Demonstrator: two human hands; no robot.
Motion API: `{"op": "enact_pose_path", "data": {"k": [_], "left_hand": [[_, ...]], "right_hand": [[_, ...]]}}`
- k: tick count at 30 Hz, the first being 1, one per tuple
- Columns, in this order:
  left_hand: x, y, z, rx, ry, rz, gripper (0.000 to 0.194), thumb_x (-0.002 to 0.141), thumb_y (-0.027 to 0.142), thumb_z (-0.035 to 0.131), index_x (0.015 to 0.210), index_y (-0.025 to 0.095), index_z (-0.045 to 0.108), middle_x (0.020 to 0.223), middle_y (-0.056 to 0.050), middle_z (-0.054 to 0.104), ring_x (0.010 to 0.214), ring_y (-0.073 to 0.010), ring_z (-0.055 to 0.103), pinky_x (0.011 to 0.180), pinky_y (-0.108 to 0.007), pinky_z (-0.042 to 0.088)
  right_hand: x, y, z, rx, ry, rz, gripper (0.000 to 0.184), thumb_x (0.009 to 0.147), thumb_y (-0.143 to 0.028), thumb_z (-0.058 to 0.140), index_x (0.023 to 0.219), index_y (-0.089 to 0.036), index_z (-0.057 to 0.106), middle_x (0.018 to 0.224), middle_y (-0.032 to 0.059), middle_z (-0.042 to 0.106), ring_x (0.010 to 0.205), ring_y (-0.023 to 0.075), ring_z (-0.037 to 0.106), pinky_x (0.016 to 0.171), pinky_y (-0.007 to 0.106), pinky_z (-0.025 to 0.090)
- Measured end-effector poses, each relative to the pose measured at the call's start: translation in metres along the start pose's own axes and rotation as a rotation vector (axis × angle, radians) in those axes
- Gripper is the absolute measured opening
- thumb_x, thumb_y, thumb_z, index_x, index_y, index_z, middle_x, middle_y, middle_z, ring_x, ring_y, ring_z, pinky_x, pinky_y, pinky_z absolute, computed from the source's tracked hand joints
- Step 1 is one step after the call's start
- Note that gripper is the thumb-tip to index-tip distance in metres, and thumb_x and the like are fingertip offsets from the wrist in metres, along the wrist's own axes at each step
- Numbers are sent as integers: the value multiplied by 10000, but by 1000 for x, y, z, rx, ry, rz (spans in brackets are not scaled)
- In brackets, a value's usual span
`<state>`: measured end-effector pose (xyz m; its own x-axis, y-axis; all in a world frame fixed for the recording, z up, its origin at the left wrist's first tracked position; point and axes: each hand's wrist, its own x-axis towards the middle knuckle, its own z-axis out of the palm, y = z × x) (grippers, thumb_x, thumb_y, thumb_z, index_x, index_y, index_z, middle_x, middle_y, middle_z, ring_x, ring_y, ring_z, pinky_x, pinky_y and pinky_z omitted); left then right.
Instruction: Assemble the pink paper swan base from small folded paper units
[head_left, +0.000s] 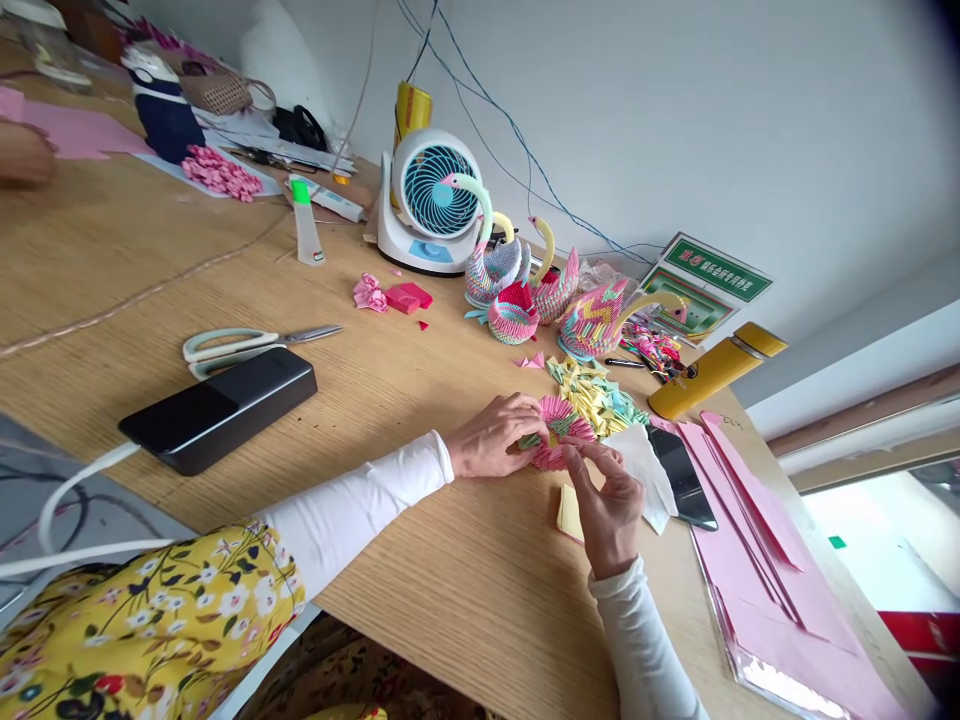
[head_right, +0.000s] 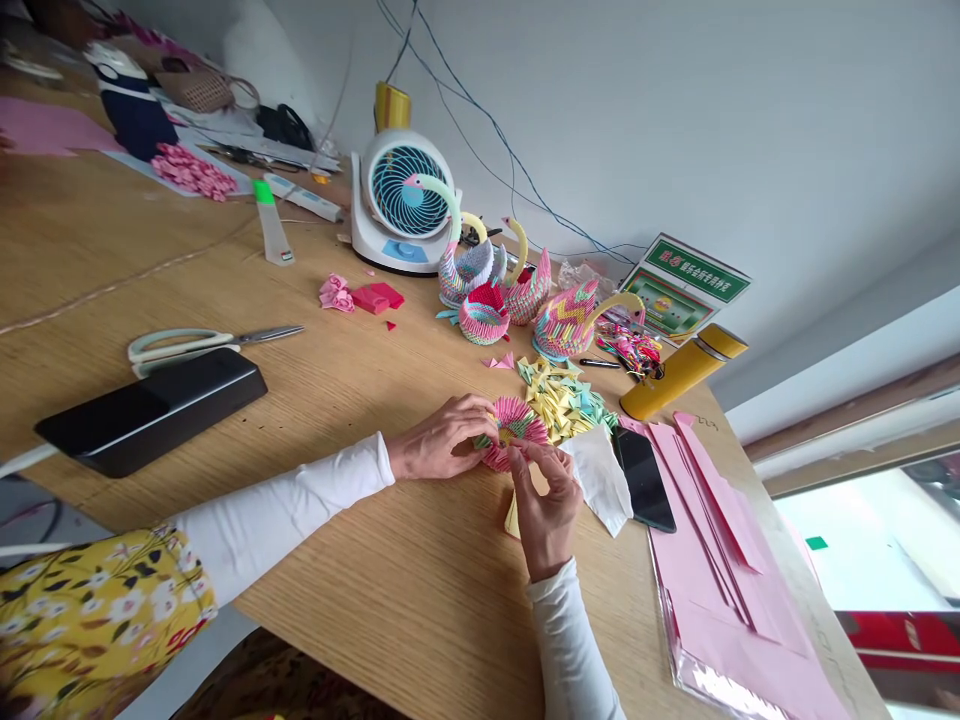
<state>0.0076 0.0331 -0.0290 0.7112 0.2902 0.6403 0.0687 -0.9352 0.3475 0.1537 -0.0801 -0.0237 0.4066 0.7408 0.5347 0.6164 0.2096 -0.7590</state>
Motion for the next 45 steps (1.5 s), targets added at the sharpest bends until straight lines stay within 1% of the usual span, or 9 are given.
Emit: {"op": "enact_pose_path", "data": {"k": [4,8,15,19,23,30,35,39,45], "left_hand": [[2,-5,4,-15,-38,-10,170,797,217,615,961,173,611,1016,-32,658,1100,-220,486,952,-347,378],[3,-8,6,6,-90,-21,136,811,262,601,920,187,634,986,-5,673,1097,-216,456,961,-331,308],[4,-7,5,24,-87,-25,130,823,295,593,894,198,642,987,10,670,1107,-206,437,956,-319,268],[4,-6,4,34,-92,-29,145,824,317,599,891,194,637,977,4,666,1101,-207,435,950,-325,267],[5,-5,4,38,-97,-32,141,823,308,600,885,185,633,983,-11,664,1098,-210,433,950,-333,264],[4,-6,4,34,-79,-29,124,826,277,586,886,180,635,985,-7,666,1089,-205,438,942,-334,274],[4,-8,6,23,-67,-12,163,830,324,587,899,188,644,977,-24,668,1094,-219,452,943,-350,284],[4,-8,8,8,-69,-26,133,829,274,566,914,186,617,988,-35,659,1108,-222,464,942,-350,307],[2,-8,7,11,-114,-64,260,763,232,612,1006,188,529,1093,-59,588,1133,-220,452,943,-333,336]], "right_hand": [[1,3,-1,-18,-6,0,187,803,-337,648,871,-186,736,860,67,713,863,216,572,854,400,412],[1,7,-2,-17,-15,-10,179,808,-328,651,890,-190,731,877,65,714,873,214,573,846,397,422],[0,7,0,-19,-5,-51,145,809,-294,661,886,-191,729,874,57,715,852,202,573,836,380,412],[0,5,0,-36,-8,-71,148,813,-295,658,890,-191,730,837,48,708,839,197,554,823,363,405],[0,5,0,-52,-10,-77,141,817,-299,653,879,-201,733,849,46,710,856,206,559,818,360,407],[0,6,2,-115,-37,-141,143,834,-301,634,891,-217,735,829,38,716,830,205,554,815,365,406],[-1,9,3,-222,-42,-192,170,837,-333,629,898,-215,734,842,39,724,845,216,553,837,388,390],[0,10,3,-298,-40,-221,174,841,-347,621,884,-220,733,839,34,728,835,219,557,818,387,382],[2,5,4,-422,-30,-315,118,831,-296,634,865,-228,724,820,22,725,855,223,560,806,373,349]]}}
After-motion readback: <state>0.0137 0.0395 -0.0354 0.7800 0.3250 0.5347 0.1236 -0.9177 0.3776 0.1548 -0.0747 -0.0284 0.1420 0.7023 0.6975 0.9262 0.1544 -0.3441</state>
